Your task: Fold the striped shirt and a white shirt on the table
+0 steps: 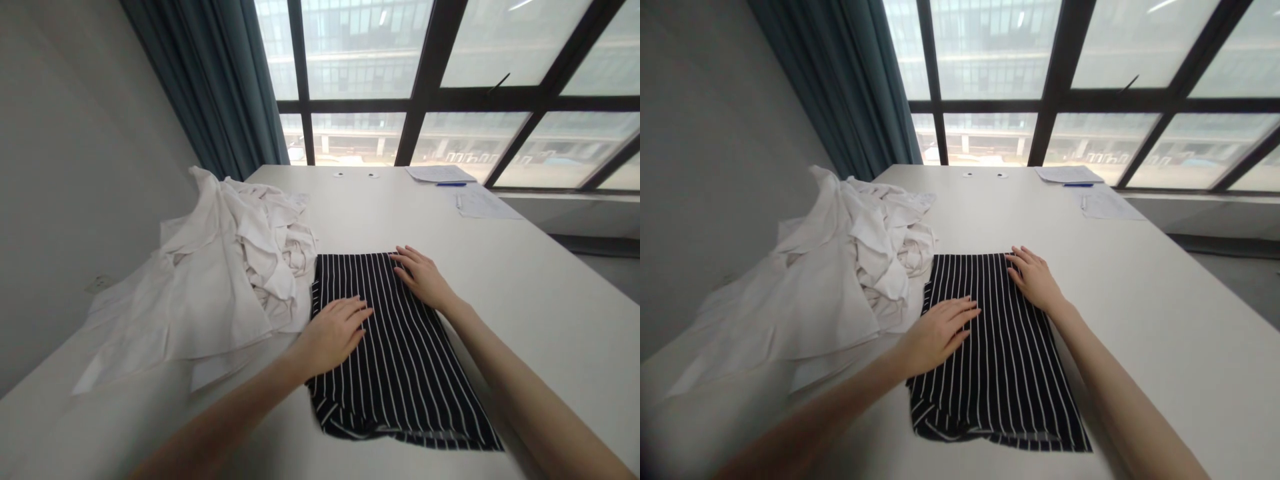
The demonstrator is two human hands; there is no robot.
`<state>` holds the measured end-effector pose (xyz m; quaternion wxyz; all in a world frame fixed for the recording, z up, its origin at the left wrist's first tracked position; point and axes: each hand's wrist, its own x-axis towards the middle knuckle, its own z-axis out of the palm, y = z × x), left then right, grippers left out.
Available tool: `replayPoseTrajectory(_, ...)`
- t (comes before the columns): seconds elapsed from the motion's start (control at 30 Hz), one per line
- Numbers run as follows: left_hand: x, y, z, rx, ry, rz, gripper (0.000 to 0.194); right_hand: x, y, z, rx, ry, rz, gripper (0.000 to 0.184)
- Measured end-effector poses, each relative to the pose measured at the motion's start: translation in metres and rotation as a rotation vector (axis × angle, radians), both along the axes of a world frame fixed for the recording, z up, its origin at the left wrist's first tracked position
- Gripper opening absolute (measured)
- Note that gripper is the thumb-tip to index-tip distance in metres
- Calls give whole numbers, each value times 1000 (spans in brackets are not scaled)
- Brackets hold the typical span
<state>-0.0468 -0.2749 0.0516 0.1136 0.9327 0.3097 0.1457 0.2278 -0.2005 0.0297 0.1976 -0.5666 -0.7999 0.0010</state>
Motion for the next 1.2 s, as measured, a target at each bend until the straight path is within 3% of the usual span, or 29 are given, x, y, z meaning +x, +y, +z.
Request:
replayPoseTrajectory(0.2,-30,17,-24,93,177,124,61,-26,-61,-3,-118,-112,174,51)
replayPoseTrajectory(0.3,-38,15,-31,90,198,111,67,-33,-95,-12,-117,-147,150,54)
replayPoseTrajectory(0.4,-40,14,-32,82,188,112,68,-31,-113,-14,-93,-148,137,54)
replayPoseTrajectory(1.2,-42,11,-31,41,52,128,50,-27,-117,-9,-83,-40,134,42)
